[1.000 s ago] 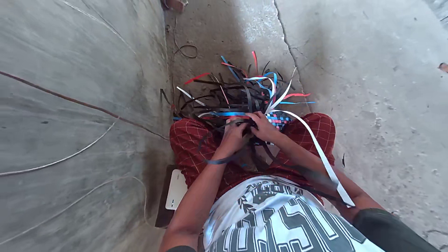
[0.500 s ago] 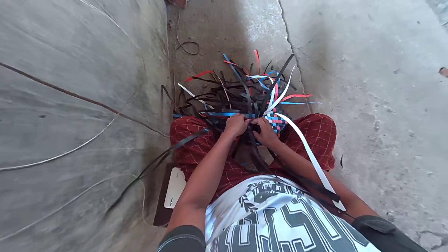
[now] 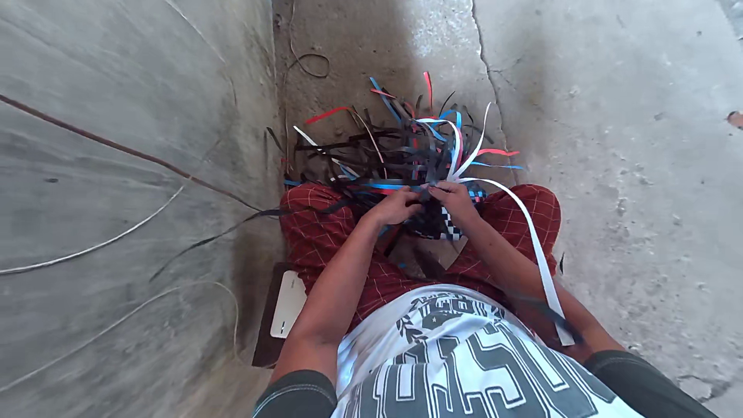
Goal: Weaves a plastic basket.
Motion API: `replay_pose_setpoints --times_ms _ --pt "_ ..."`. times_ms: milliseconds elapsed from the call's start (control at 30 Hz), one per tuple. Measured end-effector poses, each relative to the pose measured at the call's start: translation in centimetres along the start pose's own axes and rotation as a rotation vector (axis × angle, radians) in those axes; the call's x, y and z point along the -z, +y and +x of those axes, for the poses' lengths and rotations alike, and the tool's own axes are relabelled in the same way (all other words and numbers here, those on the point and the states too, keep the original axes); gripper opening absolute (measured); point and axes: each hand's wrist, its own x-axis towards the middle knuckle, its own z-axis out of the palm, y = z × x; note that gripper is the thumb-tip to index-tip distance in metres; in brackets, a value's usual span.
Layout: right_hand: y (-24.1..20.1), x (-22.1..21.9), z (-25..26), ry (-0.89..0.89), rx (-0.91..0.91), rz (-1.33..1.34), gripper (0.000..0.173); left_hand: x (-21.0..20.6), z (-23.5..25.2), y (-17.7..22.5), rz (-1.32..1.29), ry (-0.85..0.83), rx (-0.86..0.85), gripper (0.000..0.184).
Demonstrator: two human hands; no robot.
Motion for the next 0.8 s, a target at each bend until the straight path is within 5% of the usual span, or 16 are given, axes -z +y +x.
replay_pose_setpoints --times_ms 267,467,567,700,800 --pt "3.2 -0.5 -4.6 -0.002 0.137 -0.072 0.025 -0.7 1.6 -0.6 0.009 -0.017 0.141 0.032" --pt "5.1 0.1 -4.6 -0.056 0.518 -0.164 0.024 -1.4 1.3 0.1 0.011 0.075 0.306 0.048" --pt "5.1 1.3 -4.1 -0.027 0.434 0.029 0.025 -1.2 1.4 -0.3 -0.02 0.141 0.308 0.04" --pt "3.9 1.1 -2.5 -0.016 0.226 -0.349 0.03 -1.6 1.5 -0.2 -0.067 0.138 0.319 0.04" --pt "3.2 0.6 -1.1 0.067 0.225 -0.386 0.02 -1.6 1.1 0.7 -0.085 0.063 0.283 0.039"
